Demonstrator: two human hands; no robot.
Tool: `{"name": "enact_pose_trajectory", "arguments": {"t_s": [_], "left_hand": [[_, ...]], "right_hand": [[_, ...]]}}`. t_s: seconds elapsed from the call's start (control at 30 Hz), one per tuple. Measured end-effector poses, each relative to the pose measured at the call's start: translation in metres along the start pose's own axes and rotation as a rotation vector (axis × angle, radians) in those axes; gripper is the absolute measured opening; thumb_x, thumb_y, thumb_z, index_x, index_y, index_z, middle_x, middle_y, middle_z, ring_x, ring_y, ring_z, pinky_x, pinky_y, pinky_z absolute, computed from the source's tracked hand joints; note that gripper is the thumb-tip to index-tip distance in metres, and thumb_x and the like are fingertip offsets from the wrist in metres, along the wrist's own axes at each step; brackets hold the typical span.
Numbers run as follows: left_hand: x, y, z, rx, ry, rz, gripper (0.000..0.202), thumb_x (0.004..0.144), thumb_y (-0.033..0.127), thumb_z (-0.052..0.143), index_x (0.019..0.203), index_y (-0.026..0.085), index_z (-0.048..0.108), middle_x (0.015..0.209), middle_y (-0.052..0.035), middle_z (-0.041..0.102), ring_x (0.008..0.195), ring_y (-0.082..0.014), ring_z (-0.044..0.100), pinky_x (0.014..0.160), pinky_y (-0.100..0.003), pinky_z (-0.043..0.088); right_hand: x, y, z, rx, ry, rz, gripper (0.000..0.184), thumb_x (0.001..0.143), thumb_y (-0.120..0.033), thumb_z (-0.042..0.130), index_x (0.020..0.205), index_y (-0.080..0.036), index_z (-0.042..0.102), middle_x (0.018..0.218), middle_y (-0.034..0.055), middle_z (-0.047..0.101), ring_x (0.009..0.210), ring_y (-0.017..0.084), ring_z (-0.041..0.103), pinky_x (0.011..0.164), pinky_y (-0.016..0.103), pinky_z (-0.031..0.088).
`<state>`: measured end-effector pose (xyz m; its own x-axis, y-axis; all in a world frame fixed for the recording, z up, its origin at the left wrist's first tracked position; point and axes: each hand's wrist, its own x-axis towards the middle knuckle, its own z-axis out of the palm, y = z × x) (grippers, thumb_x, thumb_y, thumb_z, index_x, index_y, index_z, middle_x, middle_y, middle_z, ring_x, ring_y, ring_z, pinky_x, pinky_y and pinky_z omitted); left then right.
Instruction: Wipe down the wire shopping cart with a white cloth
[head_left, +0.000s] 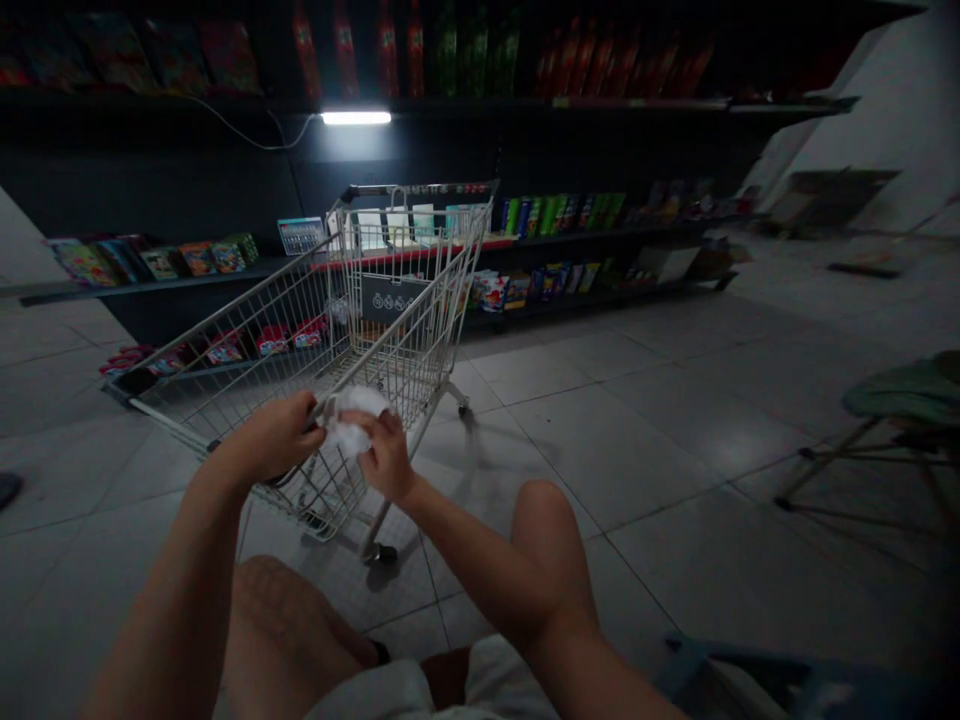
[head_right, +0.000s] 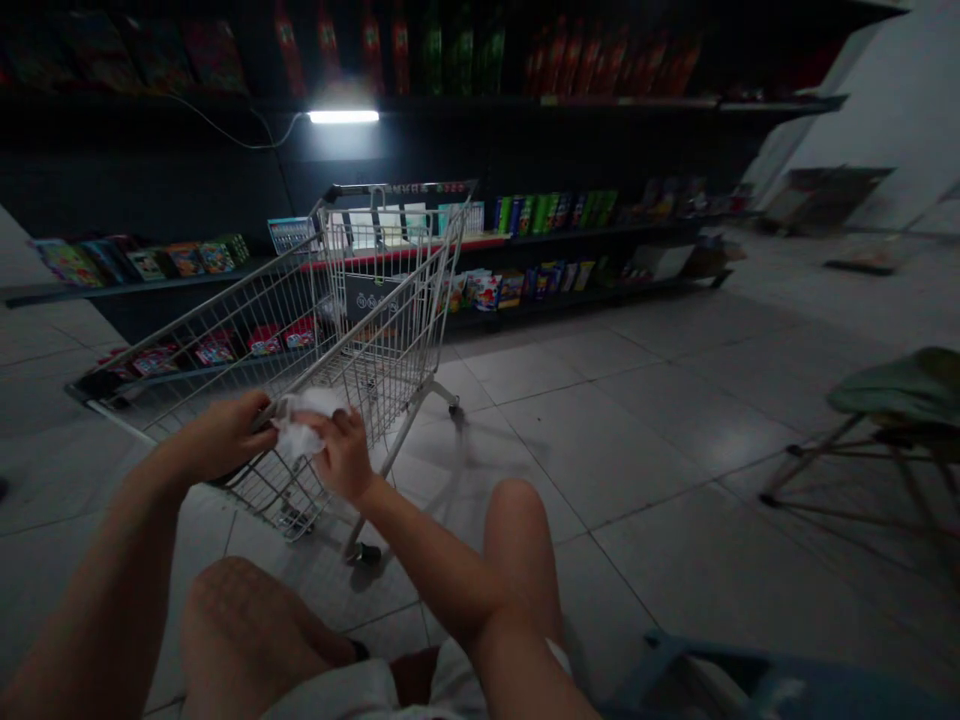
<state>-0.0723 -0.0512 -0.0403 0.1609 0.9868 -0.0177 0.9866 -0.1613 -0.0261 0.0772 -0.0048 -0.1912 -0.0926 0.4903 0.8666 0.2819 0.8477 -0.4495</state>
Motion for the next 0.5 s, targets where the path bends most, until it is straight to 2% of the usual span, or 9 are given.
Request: {"name": "enact_pose_trajectory", "arguments": {"t_s": [0.1, 0.13, 0.2, 0.33, 0.4, 0.43, 0.5], "left_hand": [[-0.011, 0.013, 0.002, 0.149, 0.043, -0.192, 0.041, 0.087, 0.051, 0.040, 0.099, 0.017, 0.059, 0.093, -0.0200, 0.072, 0.089, -0.0364, 0.069, 0.069, -0.041, 0.049], [-0.014, 0.018, 0.003, 0.175, 0.057, -0.226, 0.044, 0.089, 0.053, 0.039, 0.101, 0.017, 0.061, 0.095, -0.0211, 0.072, 0.090, -0.0378, 0.070, 0.069, -0.042, 0.049], [-0.020, 0.024, 0.005, 0.191, 0.085, -0.237, 0.045, 0.090, 0.052, 0.037, 0.104, 0.017, 0.062, 0.097, -0.0211, 0.073, 0.091, -0.0380, 0.070, 0.069, -0.042, 0.050], [-0.023, 0.025, 0.005, 0.186, 0.098, -0.199, 0.033, 0.088, 0.038, 0.041, 0.105, 0.019, 0.062, 0.100, -0.0183, 0.074, 0.092, -0.0342, 0.071, 0.071, -0.038, 0.049], [-0.023, 0.021, 0.006, 0.180, 0.092, -0.197, 0.029, 0.085, 0.034, 0.045, 0.103, 0.020, 0.062, 0.100, -0.0165, 0.074, 0.093, -0.0329, 0.071, 0.070, -0.036, 0.048], [-0.022, 0.018, 0.006, 0.175, 0.093, -0.198, 0.028, 0.084, 0.036, 0.046, 0.102, 0.021, 0.062, 0.100, -0.0158, 0.074, 0.093, -0.0329, 0.071, 0.070, -0.035, 0.047], [-0.021, 0.012, 0.008, 0.152, 0.091, -0.201, 0.031, 0.085, 0.045, 0.048, 0.100, 0.022, 0.063, 0.097, -0.0154, 0.074, 0.092, -0.0337, 0.070, 0.069, -0.036, 0.046]], "right_hand": [[0.059, 0.022, -0.017, -0.084, 0.222, 0.137, 0.035, 0.094, -0.023, 0.040, 0.123, -0.022, 0.061, 0.124, 0.0087, 0.063, 0.123, 0.024, 0.053, 0.107, 0.042, 0.043], [0.069, 0.024, -0.017, -0.100, 0.240, 0.149, 0.035, 0.095, -0.024, 0.039, 0.123, -0.022, 0.061, 0.124, 0.0088, 0.063, 0.124, 0.024, 0.052, 0.108, 0.042, 0.042], [0.067, 0.019, -0.007, -0.104, 0.169, 0.117, 0.037, 0.095, -0.023, 0.041, 0.125, -0.022, 0.061, 0.120, 0.0075, 0.065, 0.119, 0.023, 0.055, 0.110, 0.042, 0.040], [0.006, -0.008, 0.018, -0.098, -0.098, 0.030, 0.045, 0.086, -0.018, 0.051, 0.129, -0.027, 0.062, 0.107, 0.0037, 0.068, 0.104, 0.022, 0.058, 0.114, 0.043, 0.033], [-0.012, -0.013, 0.016, -0.104, -0.227, -0.024, 0.050, 0.082, -0.015, 0.056, 0.129, -0.029, 0.064, 0.099, 0.0034, 0.067, 0.107, 0.023, 0.057, 0.114, 0.043, 0.032], [-0.011, -0.011, 0.010, -0.117, -0.273, -0.056, 0.050, 0.080, -0.015, 0.057, 0.127, -0.030, 0.065, 0.094, 0.0034, 0.066, 0.110, 0.024, 0.056, 0.114, 0.044, 0.032], [0.011, -0.001, -0.008, -0.157, -0.303, -0.117, 0.047, 0.080, -0.015, 0.059, 0.122, -0.033, 0.068, 0.091, 0.0036, 0.065, 0.116, 0.027, 0.053, 0.111, 0.046, 0.034]]}}
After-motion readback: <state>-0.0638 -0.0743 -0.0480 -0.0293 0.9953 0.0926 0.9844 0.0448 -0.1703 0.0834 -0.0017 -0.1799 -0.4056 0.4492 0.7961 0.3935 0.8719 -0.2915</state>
